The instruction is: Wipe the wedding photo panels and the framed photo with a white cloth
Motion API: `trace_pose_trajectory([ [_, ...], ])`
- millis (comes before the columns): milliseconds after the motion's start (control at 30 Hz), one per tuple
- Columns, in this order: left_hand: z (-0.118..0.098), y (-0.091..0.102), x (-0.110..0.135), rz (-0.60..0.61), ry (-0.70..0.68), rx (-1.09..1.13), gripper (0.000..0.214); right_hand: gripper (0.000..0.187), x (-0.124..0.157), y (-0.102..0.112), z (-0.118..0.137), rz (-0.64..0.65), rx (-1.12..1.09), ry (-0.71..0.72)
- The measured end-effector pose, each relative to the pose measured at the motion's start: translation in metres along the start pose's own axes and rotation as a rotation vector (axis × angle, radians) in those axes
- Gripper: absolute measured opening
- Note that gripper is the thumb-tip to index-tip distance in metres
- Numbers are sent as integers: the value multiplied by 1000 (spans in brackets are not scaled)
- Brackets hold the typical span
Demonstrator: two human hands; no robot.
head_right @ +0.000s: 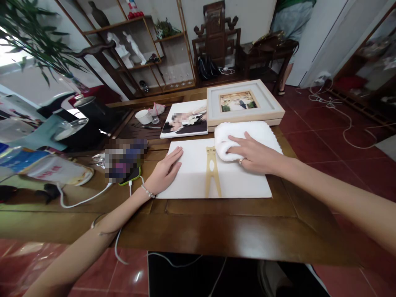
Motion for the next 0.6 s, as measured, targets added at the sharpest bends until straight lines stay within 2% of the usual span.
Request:
trace_pose_trajectory([
  [133, 0, 0, 0, 7, 7, -13, 43, 44, 14, -2, 17, -43, 29, 65],
  [333, 0, -1, 0, 12, 9, -27, 43, 41, 59, 2, 64, -108, 39, 143],
  [433, -1, -1, 0, 7, 1, -21, 43, 32, 77, 3, 83, -135, 18, 155],
  [533, -1, 0, 0, 1, -1, -17, 42, 30, 84, 5, 89, -148, -9, 190],
  [600, -1, 0, 0, 4, -2, -17, 42, 34, 82, 5, 84, -125, 2, 212],
])
Point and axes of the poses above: each hand's wrist, its own x-axis away from the middle knuckle, its own y-axis out of the back of the hand, z = x × y, the point moved 6 cm from there along -x, towards the middle knuckle, and after that the axes turned 13 degrees about x, right-handed, at the moved point
